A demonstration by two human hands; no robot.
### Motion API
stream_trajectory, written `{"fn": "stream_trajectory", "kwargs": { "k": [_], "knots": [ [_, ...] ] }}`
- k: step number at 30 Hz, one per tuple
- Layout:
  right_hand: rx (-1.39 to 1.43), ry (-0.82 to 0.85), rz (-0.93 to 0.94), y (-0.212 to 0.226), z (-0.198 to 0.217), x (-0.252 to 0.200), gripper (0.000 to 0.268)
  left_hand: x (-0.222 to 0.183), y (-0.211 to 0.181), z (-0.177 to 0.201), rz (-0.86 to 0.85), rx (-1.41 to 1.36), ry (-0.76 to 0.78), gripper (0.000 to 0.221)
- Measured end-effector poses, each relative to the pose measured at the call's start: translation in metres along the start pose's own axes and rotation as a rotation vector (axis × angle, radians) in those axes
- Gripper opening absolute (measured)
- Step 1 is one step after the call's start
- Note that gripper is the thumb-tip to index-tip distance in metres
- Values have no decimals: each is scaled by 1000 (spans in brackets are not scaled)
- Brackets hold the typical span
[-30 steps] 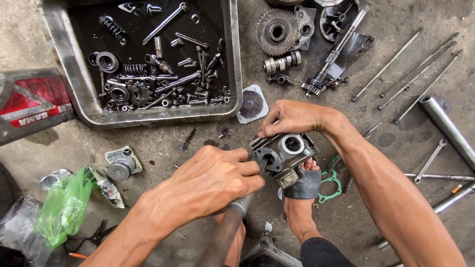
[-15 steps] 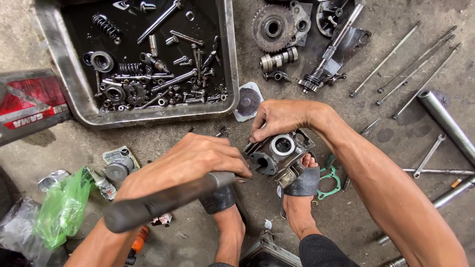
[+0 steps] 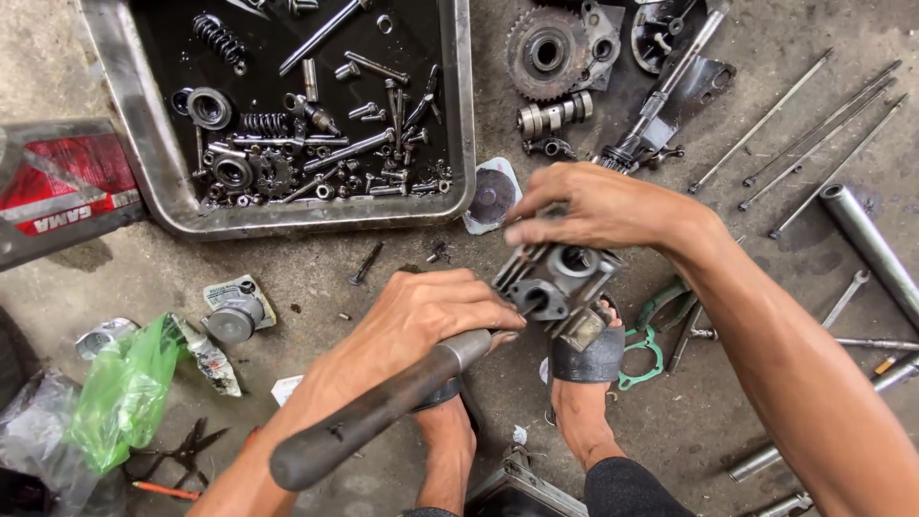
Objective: The person uses a hammer and punch to tap and adjust a metal engine cylinder block. They rotate the block to access different sides and continue tapping specific areas with the tools.
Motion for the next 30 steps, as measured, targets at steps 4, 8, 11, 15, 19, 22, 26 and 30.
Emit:
{"fn": "stream_trajectory", "kwargs": {
  "k": [4,8,11,15,19,22,26,30],
  "knots": [
    [-83,-169,-295,26,15,-61,102,-20,19,-10,88,63,-184,18],
    [-420,-295,-135,27,-46,-97,132,-41,31,-2,190,37,-393,9],
    [-514,-430,-95,20,-47,-95,125,-43,29,-10,212,-13,-459,11],
    [-289,-572,-35,2,-24,-95,89,-44,7,-18,75,122,-332,23],
    [-231,-569,-16,-5,-13,-92,88,-34,-31,27,67,94,-475,9],
    [-182,-542,-60,-14,-12,-90,86,-39,-32,26,32,141,-433,14],
    [-208,-562,5,-6,-11,-92,85,-32,-24,-3,-76,355,-259,19],
    [-231,-590,74,0,-12,-92,82,-27,1,-18,-5,241,-213,27]
  ]
}}
Point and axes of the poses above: each hand's wrist, its own x-axis towards the middle knuckle, its own z-axis out of the back of the hand, y = z × x, the point moved 10 cm from there along x, towards the middle knuckle, and after that the axes turned 13 degrees about -y, right-handed, at the moved point
